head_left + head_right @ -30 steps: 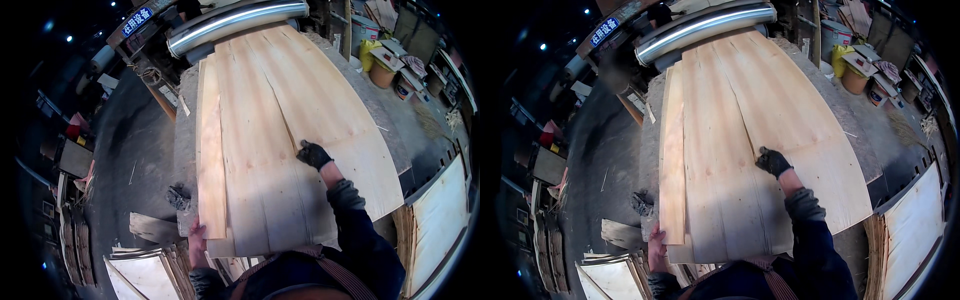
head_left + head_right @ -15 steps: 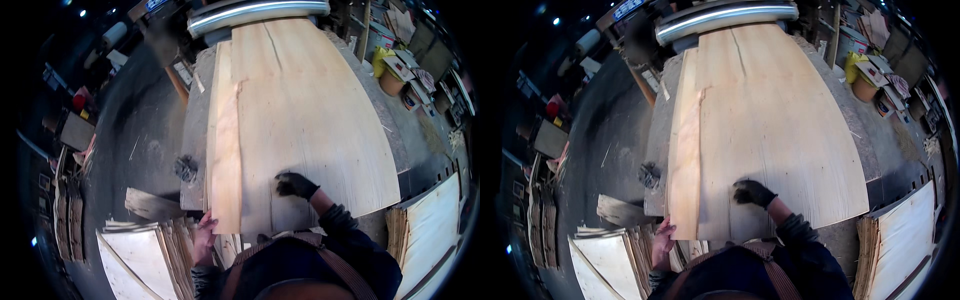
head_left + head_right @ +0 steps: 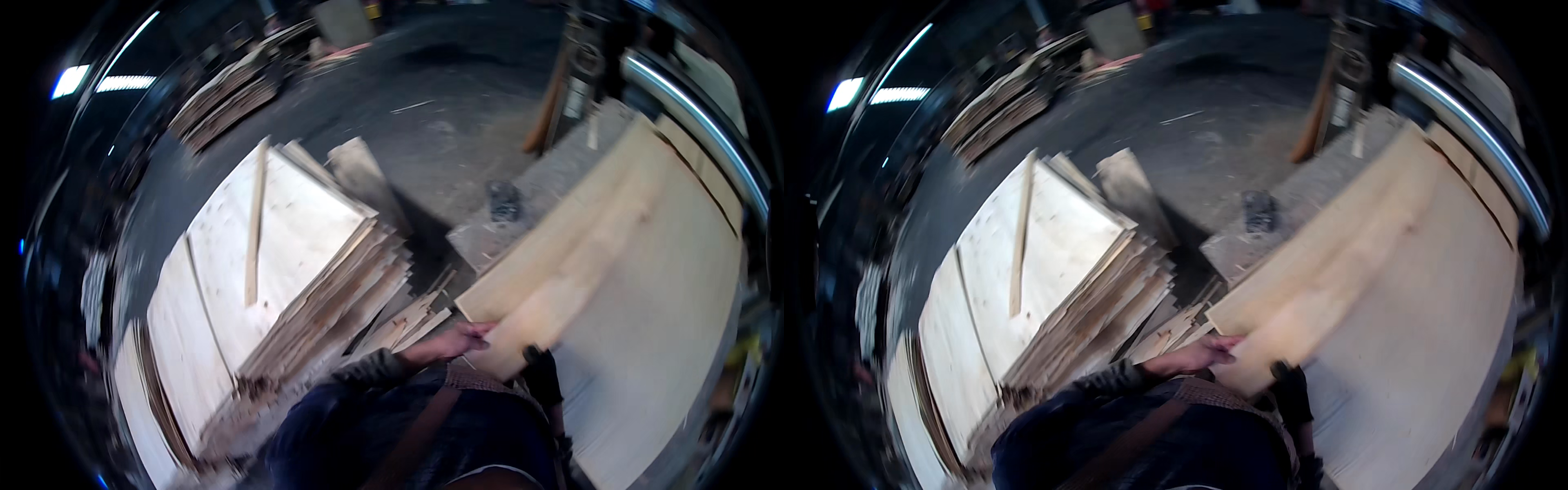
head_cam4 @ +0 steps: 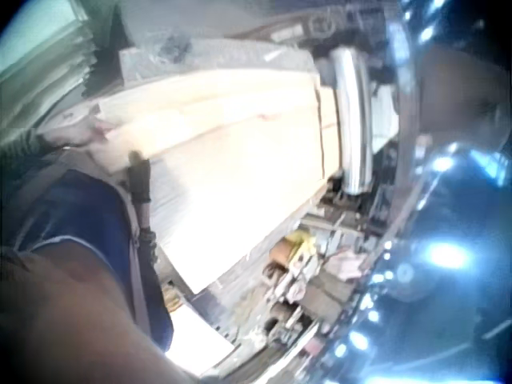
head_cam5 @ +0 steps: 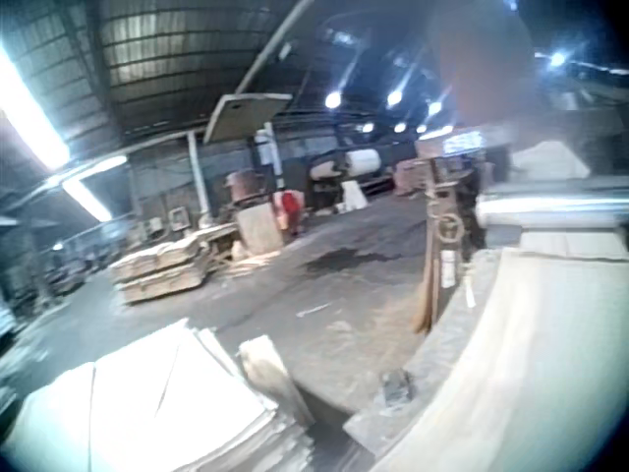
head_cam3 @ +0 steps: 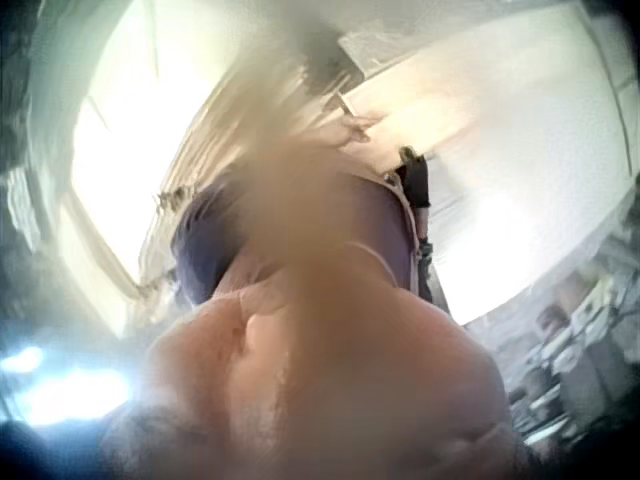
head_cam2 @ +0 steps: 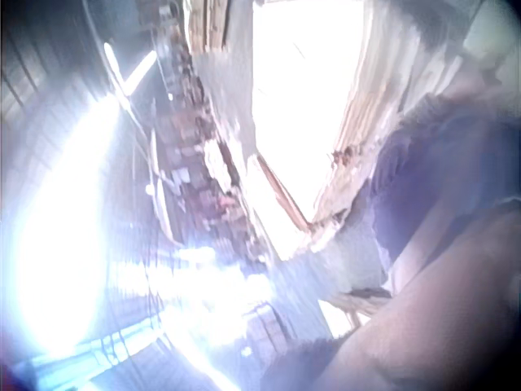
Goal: The person places multiple thin wood veneer sheets onto a glue-coated panel emerging from a roller machine, aligning them side-by-side to cover the surface, and then stacks the assembled panels.
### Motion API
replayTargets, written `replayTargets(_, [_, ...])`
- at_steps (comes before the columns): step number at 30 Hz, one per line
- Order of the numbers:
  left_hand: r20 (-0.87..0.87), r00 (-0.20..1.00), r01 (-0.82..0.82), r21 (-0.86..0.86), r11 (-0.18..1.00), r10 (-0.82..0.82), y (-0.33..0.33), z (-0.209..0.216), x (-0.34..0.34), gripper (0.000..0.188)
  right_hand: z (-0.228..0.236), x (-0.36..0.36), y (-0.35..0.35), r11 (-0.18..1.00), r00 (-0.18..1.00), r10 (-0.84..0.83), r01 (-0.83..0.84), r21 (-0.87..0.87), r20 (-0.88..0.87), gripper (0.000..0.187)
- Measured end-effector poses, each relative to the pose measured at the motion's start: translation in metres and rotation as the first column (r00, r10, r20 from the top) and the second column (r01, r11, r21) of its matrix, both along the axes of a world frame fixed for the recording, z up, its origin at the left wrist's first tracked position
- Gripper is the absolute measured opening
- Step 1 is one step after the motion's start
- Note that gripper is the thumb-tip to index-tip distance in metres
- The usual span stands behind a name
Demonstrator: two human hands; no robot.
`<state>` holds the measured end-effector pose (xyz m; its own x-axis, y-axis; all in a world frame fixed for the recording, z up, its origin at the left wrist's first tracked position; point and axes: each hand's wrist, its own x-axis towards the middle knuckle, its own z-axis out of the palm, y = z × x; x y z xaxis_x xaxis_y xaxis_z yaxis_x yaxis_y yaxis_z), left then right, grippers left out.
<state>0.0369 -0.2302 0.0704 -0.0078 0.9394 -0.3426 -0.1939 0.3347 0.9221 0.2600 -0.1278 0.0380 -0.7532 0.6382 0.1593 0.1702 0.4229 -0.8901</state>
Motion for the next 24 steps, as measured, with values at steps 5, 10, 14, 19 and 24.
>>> replayTargets(5, [-0.009,0.995,0.095,0.092,0.991,-0.095,0.025,-0.030,0.022,0.057,0.003,0.021,-0.013,0.999,0.984,0.002,0.006,-0.042,0.181,0.020])
replayTargets(10, [-0.128,0.971,0.228,0.247,0.942,-0.201,0.098,-0.053,0.051,0.053,0.014,0.049,-0.010,0.983,0.938,-0.063,-0.002,0.186,0.342,0.019])
replayTargets(14, [0.470,0.874,0.002,0.240,0.971,-0.118,0.134,-0.093,0.033,0.034,-0.032,0.052,0.031,0.922,0.919,-0.216,0.082,0.378,0.329,0.021])
replayTargets(19, [-0.957,0.269,0.063,0.128,0.990,0.107,0.118,-0.050,-0.012,0.057,-0.015,0.056,0.078,0.183,0.743,-0.668,0.110,-0.977,-0.041,0.017])
replayTargets(24, [-0.992,0.127,-0.008,-0.026,1.000,-0.024,0.113,-0.060,-0.009,0.075,-0.027,0.055,0.162,0.071,0.617,-0.787,0.095,-0.993,0.002,0.023])
